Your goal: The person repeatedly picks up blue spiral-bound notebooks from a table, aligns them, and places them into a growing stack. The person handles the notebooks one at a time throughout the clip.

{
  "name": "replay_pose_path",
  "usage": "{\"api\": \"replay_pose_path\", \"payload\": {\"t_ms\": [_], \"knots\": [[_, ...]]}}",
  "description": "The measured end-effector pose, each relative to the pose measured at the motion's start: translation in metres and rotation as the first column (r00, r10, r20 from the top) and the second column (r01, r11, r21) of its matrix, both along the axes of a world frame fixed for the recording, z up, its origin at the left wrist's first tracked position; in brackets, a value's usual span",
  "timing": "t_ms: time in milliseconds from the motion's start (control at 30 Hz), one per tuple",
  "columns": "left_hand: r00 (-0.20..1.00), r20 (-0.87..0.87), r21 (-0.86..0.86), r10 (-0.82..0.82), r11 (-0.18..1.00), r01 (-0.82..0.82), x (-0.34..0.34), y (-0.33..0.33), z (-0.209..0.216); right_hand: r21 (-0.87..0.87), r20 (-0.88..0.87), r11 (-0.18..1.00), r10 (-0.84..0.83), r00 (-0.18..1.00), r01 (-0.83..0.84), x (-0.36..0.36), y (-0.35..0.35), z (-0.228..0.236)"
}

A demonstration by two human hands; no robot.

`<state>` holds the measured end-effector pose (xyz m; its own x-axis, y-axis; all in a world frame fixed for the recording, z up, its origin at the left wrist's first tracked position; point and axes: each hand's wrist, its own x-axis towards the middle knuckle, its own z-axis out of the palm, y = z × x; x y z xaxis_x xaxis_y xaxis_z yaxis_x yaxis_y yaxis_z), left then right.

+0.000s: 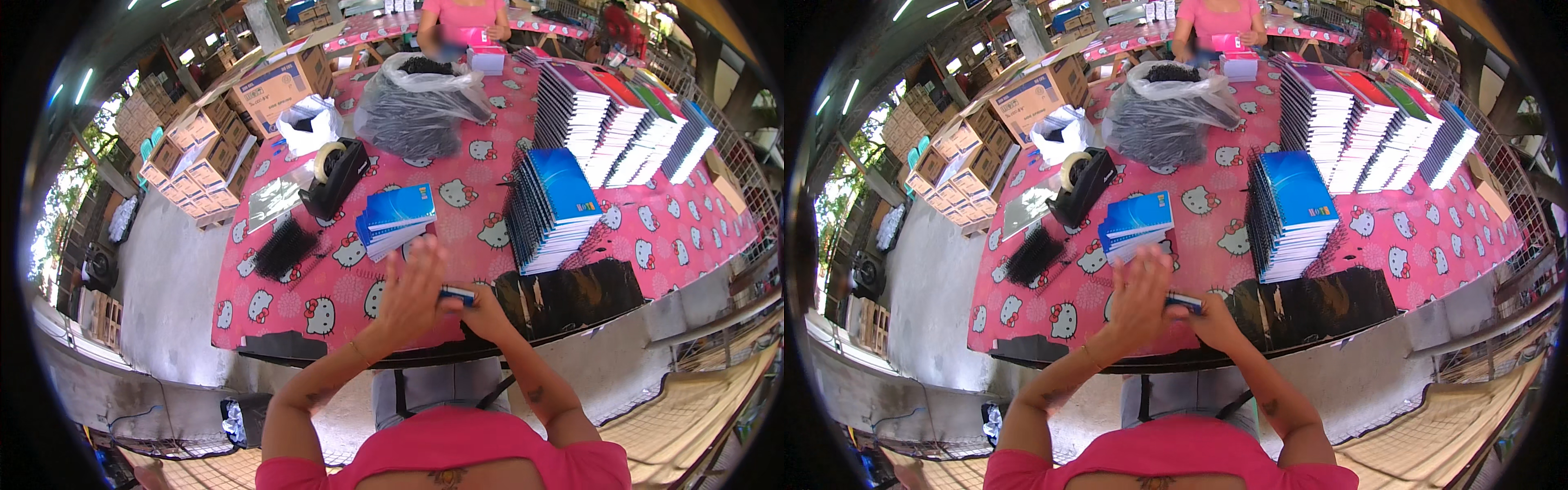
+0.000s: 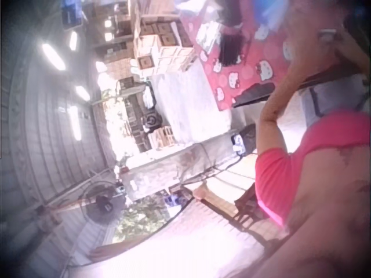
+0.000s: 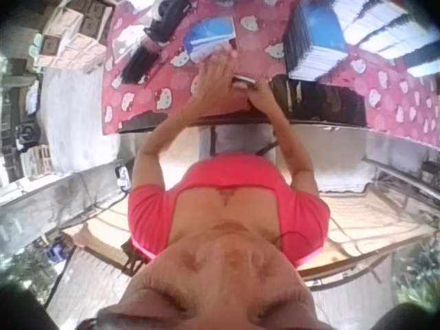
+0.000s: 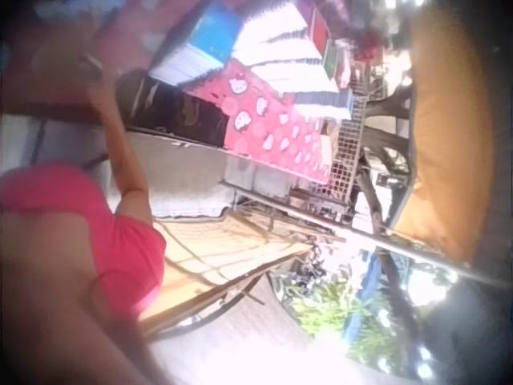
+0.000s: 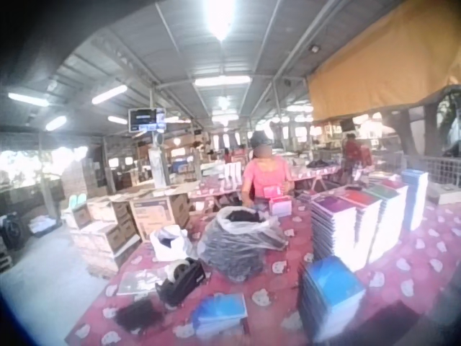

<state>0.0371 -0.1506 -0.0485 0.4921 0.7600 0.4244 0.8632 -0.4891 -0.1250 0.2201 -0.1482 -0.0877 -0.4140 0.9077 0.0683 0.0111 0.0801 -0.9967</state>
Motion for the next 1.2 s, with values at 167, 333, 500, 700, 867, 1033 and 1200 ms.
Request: {"api": "replay_pose_path", "payload": {"t_ms": [167, 333, 500, 700, 867, 1033, 1200], "knots": [[0.978, 0.05, -0.061, -0.203, 0.977, 0.206, 0.007, -0.029, -0.047, 0.073, -0.032, 0.996, -0.05, 0.998, 0.052, 0.009, 0.008, -0.022], [0.971, 0.076, -0.225, -0.226, 0.945, 0.238, 0.007, -0.041, -0.048, 0.072, -0.114, 0.994, -0.067, 0.991, 0.076, 0.004, 0.013, -0.042], [0.989, 0.075, -0.196, -0.124, 0.971, 0.136, 0.012, -0.023, -0.025, 0.03, 0.1, 1.0, -0.002, 0.995, -0.001, 0.008, 0.01, -0.045], [0.942, 0.307, -0.142, -0.138, 0.972, 0.189, 0.014, -0.035, -0.028, 0.134, 0.047, 0.991, -0.03, 0.998, 0.024, 0.007, 0.014, -0.037], [0.881, 0.436, -0.026, -0.187, 0.975, 0.22, 0.012, -0.008, -0.017, 0.29, 0.187, 0.954, -0.127, 0.974, 0.069, 0.019, 0.001, 0.016], [0.855, 0.48, -0.021, -0.195, 0.972, 0.234, 0.015, -0.01, -0.016, 0.081, 0.065, 0.994, -0.079, 0.995, 0.073, 0.053, 0.001, 0.016], [0.848, 0.498, -0.084, -0.181, 0.963, 0.255, 0.015, -0.009, -0.013, 0.037, 0.112, 0.999, -0.023, 0.993, 0.019, 0.057, 0.015, 0.01]]}}
